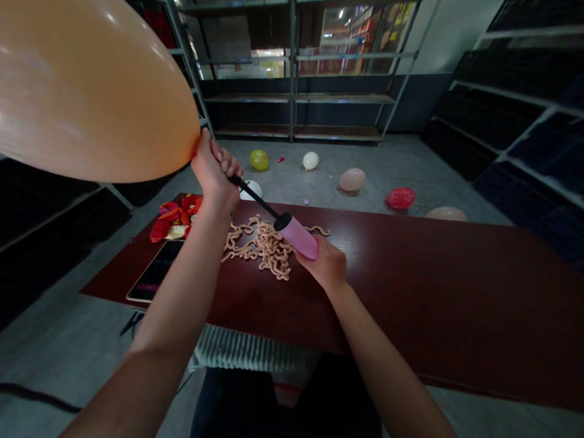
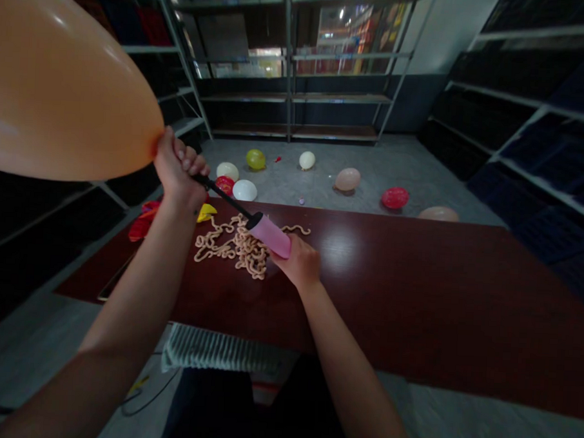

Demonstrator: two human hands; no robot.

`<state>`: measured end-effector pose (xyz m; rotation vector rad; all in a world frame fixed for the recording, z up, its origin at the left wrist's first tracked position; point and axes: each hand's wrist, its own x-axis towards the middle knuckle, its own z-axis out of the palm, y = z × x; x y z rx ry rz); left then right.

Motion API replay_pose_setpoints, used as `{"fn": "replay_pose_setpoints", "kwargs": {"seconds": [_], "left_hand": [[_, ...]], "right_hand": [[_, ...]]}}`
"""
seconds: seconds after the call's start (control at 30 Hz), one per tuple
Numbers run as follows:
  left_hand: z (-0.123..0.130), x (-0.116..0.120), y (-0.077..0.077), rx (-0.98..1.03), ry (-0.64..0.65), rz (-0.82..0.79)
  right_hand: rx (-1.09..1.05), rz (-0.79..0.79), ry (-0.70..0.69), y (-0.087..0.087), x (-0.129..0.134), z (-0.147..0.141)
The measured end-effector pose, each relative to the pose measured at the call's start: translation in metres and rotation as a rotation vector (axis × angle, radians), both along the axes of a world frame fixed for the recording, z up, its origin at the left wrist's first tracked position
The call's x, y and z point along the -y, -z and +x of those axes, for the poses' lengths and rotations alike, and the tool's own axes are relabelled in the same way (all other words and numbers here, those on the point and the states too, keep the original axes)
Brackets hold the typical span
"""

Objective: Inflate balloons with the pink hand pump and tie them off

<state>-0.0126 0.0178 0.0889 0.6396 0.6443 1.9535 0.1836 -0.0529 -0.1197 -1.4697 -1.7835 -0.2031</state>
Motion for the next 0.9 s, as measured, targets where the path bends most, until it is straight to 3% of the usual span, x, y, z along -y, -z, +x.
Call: {"fn": "replay_pose_setpoints", "kwargs": {"seconds": [0.1, 0.2, 0.33, 0.73, 0.9], "left_hand": [[0.031, -0.006, 0.014, -0.055, 0.047, -0.01], [0.06, -0.008, 0.037, -0.069, 0.089, -0.041], [0.078, -0.008, 0.063, -0.039, 0.102, -0.067], [0.034, -0.01, 0.09, 0.103, 0.081, -0.141], [0.018, -0.007, 0.092, 0.169, 0.039, -0.164]], "right_hand": [[-0.038, -0.024, 0.033, -0.001, -0.002, 0.001], [-0.062, -0.047, 0.076, -0.003, -0.003, 0.002], [-0.086, -0.057, 0.105, -0.004, -0.004, 0.003], [0.013, -0.085, 0.067, -0.007, -0.003, -0.003], [0.086, -0.074, 0.041, -0.008, 0.0, -0.004]]}}
